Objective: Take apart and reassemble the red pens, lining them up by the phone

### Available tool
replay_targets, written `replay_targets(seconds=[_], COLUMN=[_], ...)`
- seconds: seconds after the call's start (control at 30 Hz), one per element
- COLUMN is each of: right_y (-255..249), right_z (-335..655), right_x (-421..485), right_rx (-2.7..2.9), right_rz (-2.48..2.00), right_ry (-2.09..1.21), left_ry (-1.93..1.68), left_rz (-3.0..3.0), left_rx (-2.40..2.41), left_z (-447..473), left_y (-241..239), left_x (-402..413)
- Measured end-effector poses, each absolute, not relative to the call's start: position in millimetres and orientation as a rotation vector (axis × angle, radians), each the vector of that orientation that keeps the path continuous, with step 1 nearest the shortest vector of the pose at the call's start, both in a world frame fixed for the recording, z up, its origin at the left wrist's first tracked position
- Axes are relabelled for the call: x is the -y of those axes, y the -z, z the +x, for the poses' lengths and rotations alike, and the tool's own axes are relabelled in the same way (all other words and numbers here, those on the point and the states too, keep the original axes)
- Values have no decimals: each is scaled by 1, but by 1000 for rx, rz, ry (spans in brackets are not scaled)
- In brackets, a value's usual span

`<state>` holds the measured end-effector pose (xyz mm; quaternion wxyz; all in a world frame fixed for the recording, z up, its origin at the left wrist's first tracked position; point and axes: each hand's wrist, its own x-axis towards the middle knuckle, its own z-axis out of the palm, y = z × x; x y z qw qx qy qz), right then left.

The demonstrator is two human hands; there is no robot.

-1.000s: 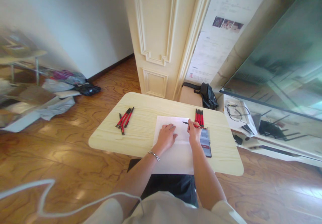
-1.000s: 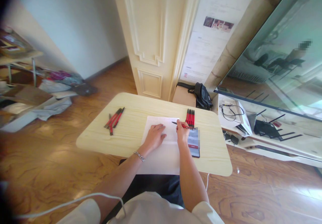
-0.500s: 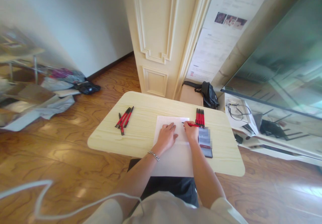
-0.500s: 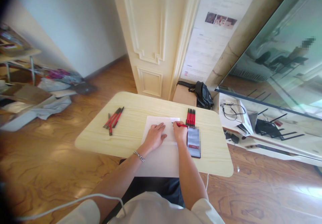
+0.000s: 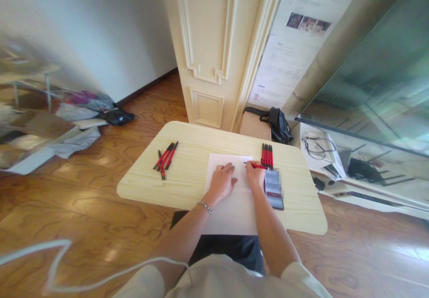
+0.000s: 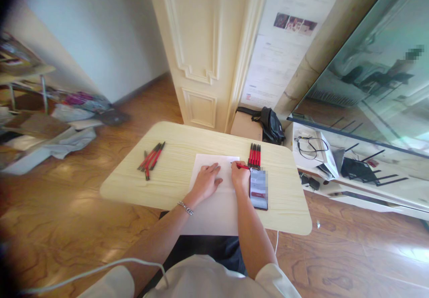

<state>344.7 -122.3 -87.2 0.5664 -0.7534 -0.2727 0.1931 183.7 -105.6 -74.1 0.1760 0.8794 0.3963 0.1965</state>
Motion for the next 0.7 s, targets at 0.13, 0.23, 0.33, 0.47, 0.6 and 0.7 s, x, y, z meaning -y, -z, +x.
replay_targets(seconds=[0.13, 0.23, 0.33, 0.47, 0.6, 0.7], right_y=[78, 69, 60, 50, 43, 41], right_z=[345, 345, 342, 333, 328, 329], right_x=[125, 131, 139, 150, 160, 164], right_rx=[472, 413, 407, 418, 311, 244], right_rz=[-1522, -1360, -1196, -1002, -897, -816], right_ry=[-594, -639, -737, -952, -1175, -1336], left_ry=[-513, -487, -481, -524, -634, -748], left_rz=[2529, 2531, 2513, 2475, 2406, 2305], left_rx=[-1150, -1170, -1182, -1155, -1087, -1067], left_z=[184, 185, 187, 189, 183, 173], left_y=[74, 75, 76, 75, 70, 67], left_x=[105, 103, 101, 98, 100, 107])
